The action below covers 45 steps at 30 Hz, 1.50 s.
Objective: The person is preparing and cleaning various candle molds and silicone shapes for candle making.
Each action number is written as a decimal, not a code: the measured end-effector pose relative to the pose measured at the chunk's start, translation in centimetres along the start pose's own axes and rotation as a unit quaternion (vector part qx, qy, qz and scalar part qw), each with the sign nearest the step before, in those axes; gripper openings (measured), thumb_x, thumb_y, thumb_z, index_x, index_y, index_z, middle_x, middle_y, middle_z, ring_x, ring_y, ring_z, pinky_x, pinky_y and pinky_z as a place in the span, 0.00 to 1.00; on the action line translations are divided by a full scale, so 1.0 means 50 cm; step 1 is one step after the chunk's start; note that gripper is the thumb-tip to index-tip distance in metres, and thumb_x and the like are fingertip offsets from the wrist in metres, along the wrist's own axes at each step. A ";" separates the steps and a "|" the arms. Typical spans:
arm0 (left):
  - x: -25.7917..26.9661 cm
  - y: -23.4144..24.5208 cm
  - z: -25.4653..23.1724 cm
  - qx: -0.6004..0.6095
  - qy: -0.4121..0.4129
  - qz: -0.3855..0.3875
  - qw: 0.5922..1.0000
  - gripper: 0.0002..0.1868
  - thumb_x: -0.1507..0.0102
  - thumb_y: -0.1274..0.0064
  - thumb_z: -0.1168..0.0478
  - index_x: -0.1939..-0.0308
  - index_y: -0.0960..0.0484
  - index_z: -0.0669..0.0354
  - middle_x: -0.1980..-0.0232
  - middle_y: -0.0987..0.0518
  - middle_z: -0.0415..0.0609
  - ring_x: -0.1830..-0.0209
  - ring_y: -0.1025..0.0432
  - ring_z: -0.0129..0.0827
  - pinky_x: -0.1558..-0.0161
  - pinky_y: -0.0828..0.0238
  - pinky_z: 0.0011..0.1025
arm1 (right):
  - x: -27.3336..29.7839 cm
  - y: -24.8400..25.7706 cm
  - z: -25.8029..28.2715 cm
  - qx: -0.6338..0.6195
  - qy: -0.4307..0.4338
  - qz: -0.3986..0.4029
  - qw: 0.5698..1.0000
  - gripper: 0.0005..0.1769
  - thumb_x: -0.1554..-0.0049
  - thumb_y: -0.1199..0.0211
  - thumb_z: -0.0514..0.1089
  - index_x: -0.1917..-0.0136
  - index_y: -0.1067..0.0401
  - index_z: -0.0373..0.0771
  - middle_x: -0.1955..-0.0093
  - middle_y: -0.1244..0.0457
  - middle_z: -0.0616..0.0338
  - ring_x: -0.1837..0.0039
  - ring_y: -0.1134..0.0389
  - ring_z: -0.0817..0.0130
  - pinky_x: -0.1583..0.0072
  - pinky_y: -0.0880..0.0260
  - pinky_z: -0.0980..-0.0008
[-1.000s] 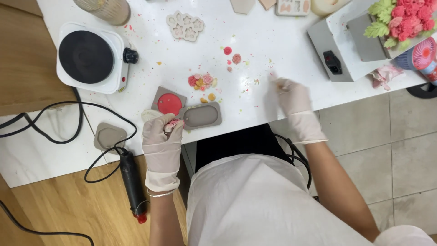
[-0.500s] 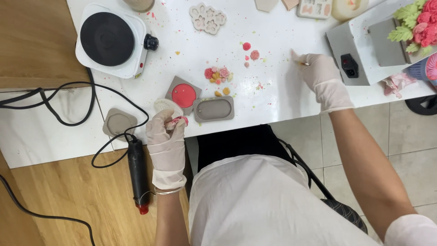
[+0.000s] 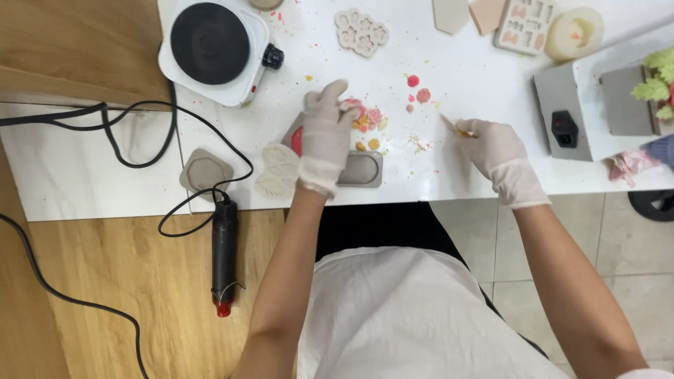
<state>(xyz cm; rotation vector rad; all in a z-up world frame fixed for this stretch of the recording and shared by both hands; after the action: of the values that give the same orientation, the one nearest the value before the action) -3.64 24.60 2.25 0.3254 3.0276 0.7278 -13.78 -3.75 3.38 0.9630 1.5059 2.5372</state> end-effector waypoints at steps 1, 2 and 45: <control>-0.043 -0.011 0.008 -0.003 -0.001 -0.009 1.000 0.23 0.37 0.41 0.67 0.38 0.25 0.58 0.48 0.31 0.56 0.50 0.29 0.42 0.47 0.28 0.36 | -0.005 -0.011 -0.002 0.000 0.009 -0.001 1.000 0.18 0.42 0.33 0.44 0.39 0.22 0.42 0.49 0.30 0.42 0.50 0.29 0.51 0.45 0.31 0.63; -0.081 -0.028 0.016 -0.034 0.004 0.007 0.999 0.23 0.38 0.41 0.66 0.39 0.26 0.58 0.47 0.30 0.56 0.51 0.29 0.43 0.47 0.28 0.36 | -0.007 -0.018 -0.013 -0.067 -0.038 -0.056 0.995 0.17 0.39 0.36 0.46 0.37 0.23 0.43 0.51 0.30 0.43 0.52 0.29 0.51 0.47 0.31 0.62; -0.674 -0.201 0.036 -0.035 -0.073 -0.142 0.987 0.14 0.44 0.38 0.69 0.54 0.15 0.53 0.56 0.18 0.49 0.55 0.21 0.39 0.52 0.23 0.34 | -0.768 0.080 0.290 -0.175 0.351 -0.246 0.886 0.11 0.43 0.21 0.44 0.48 0.16 0.40 0.57 0.31 0.53 0.53 0.33 0.59 0.49 0.32 0.60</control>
<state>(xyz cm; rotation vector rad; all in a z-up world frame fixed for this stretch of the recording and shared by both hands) 27.43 9.82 -5.15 -0.0534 2.8179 0.7482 25.89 -7.31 -7.27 -0.3982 1.0911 2.6975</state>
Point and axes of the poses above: each hand's wrist, its own x-axis away from the middle knuckle, its own y-axis out of the back of the hand, z = x × y, the point moved 1 cm from there along -x, towards the middle knuckle
